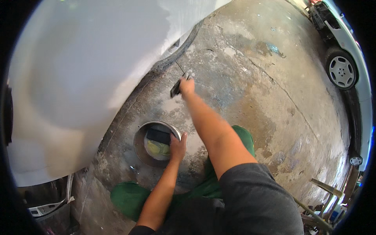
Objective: The person sands the surface of a white car hood using a sanding block and water. They repeatedly dip the sanding block into a bucket of water and rub the hood in circular and linear motions to smooth the surface.
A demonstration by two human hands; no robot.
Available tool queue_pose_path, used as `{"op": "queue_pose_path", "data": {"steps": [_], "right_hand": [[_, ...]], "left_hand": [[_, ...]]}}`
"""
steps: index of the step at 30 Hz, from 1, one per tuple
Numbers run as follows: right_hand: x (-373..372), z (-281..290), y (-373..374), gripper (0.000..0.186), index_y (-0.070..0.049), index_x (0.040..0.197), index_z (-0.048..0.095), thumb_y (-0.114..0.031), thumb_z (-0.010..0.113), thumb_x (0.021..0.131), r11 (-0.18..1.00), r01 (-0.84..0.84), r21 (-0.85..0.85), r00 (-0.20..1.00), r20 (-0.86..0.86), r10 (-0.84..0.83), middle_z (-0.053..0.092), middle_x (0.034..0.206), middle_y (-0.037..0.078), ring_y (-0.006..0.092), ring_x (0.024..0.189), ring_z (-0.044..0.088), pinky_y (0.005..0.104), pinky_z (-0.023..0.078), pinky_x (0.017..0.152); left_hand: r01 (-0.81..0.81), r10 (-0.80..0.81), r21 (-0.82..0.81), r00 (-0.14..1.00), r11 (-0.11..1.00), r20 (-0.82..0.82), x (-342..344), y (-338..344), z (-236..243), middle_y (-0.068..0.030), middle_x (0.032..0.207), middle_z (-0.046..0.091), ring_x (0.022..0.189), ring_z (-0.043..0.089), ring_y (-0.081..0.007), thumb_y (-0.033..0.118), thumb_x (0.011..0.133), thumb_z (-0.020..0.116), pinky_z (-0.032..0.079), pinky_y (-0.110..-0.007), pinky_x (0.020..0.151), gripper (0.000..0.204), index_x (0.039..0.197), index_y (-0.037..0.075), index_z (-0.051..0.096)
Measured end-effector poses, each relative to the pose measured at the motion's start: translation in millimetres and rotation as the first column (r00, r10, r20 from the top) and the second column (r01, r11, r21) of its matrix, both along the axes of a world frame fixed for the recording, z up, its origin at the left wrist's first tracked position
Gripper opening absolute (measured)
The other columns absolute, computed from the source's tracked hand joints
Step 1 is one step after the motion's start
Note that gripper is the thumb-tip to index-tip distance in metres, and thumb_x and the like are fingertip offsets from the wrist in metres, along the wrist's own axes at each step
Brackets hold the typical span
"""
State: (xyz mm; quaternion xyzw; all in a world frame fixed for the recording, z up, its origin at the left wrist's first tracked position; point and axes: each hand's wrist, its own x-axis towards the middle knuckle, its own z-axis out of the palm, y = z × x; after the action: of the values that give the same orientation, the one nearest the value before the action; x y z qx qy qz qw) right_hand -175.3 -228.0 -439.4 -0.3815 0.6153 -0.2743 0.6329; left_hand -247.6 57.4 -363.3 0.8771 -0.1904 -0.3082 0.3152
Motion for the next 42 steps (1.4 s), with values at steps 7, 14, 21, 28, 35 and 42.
{"op": "queue_pose_path", "data": {"steps": [7,14,21,28,35,42], "right_hand": [[-88.7,-15.7,-117.3,0.022,-0.008,0.123,0.057,-0.022,0.055,0.107,0.717,0.520,0.465,0.691,0.265,-0.673,0.069,0.106,0.013,0.0330,0.094,0.071,0.0566,0.060,0.081],[-96.1,-14.7,-98.4,0.032,-0.003,0.127,0.055,-0.022,0.062,0.103,0.768,0.417,0.486,0.726,0.331,-0.603,0.067,0.115,0.017,0.0367,0.097,0.070,0.0596,0.056,0.078],[-82.3,3.4,-123.1,0.020,-0.008,0.113,0.057,-0.024,0.062,0.103,0.882,0.244,0.402,0.800,0.432,-0.418,0.067,0.096,0.008,0.0261,0.086,0.069,0.0519,0.060,0.075],[-52.7,18.7,-113.5,0.050,0.002,0.136,0.053,-0.026,0.070,0.098,0.972,0.166,0.169,0.836,0.499,-0.229,0.067,0.110,0.013,0.0262,0.096,0.066,0.0423,0.056,0.082],[-22.2,54.7,-76.6,0.053,0.004,0.132,0.061,-0.035,0.066,0.097,0.989,-0.054,-0.140,0.927,0.361,0.102,0.068,0.115,0.011,0.0214,0.100,0.063,0.0366,0.050,0.093],[-27.6,52.9,-46.7,0.052,0.005,0.134,0.058,-0.024,0.069,0.092,0.898,-0.264,-0.353,0.871,0.313,0.379,0.069,0.122,0.022,0.0350,0.113,0.067,0.0414,0.050,0.099]], "left_hand": [[-0.165,0.161,-0.073,0.985,0.984,-0.058,-1.7,-18.6,-16.1,-0.0365,0.129,0.065,0.120,0.061,-0.0549,0.046,0.099,0.064,0.049,-0.054,0.102,0.072,0.146,-0.006,0.046],[-0.056,0.045,0.154,0.996,0.986,0.077,6.4,-30.8,-32.2,-0.0390,0.134,0.060,0.126,0.058,-0.0541,0.021,0.089,0.063,0.047,-0.053,0.107,0.074,0.153,-0.006,0.037],[0.254,-0.245,0.187,0.967,0.949,-0.066,-11.7,-55.1,-18.8,-0.0369,0.138,0.059,0.131,0.055,-0.0508,0.012,0.088,0.064,0.045,-0.049,0.110,0.078,0.158,-0.001,0.032],[0.659,-0.638,0.357,0.746,0.662,-0.193,-31.1,-93.8,-27.4,-0.0344,0.142,0.058,0.132,0.057,-0.0474,0.015,0.094,0.059,0.047,-0.050,0.109,0.070,0.159,0.001,0.038],[0.857,-0.928,0.362,0.364,0.366,0.075,-8.9,-89.5,-52.3,-0.0230,0.137,0.065,0.122,0.065,-0.0406,0.009,0.090,0.067,0.052,-0.046,0.106,0.068,0.156,0.017,0.050],[0.717,-0.870,0.523,0.247,0.460,0.427,16.0,-48.1,-77.0,-0.0184,0.152,0.055,0.148,0.037,-0.0429,0.054,0.093,0.065,0.029,-0.075,0.113,0.058,0.138,0.017,0.066]]}}
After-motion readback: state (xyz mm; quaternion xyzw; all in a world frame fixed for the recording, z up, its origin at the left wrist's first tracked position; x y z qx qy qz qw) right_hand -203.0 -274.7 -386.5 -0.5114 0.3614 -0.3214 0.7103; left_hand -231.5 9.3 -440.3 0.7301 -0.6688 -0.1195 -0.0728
